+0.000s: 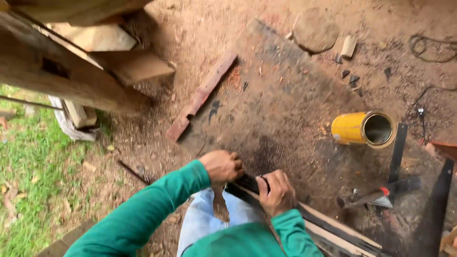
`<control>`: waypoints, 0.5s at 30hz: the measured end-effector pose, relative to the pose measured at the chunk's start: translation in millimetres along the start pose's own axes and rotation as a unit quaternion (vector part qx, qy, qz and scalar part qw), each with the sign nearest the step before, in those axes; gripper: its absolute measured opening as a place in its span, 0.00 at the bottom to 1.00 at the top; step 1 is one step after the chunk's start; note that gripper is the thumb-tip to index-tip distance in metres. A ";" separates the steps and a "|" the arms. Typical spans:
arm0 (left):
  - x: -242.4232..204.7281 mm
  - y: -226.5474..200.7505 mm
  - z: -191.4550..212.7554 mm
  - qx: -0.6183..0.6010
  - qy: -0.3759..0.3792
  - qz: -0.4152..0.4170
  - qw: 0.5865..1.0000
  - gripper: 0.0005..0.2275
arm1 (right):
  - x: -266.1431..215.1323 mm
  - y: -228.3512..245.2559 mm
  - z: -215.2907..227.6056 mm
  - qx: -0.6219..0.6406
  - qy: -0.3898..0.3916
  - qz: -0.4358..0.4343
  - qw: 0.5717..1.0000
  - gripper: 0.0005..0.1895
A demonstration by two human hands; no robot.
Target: Aligning and hammering thin wood strips together on a workbench.
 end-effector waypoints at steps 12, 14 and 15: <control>-218.8 -74.8 -105.5 -0.270 -0.440 0.665 0.539 0.12 | 2.3 4.9 4.9 0.042 0.083 -0.035 0.995 0.13; -271.3 -112.3 -200.6 -0.299 -0.358 0.723 0.509 0.14 | 5.7 3.9 4.1 0.042 0.075 -0.014 0.996 0.13; -305.5 -140.5 -248.2 -0.320 -0.259 0.777 0.476 0.16 | 5.6 4.1 3.4 0.051 0.071 -0.002 0.996 0.13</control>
Point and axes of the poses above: each hand's wrist, its own x-axis towards the middle knuckle, its own z-axis out of the back of the hand, y = z × x, the point moved 6 cm from there along x, towards the middle knuckle, and after that the axes turned 4 degrees about -z, right-handed, at the moved point
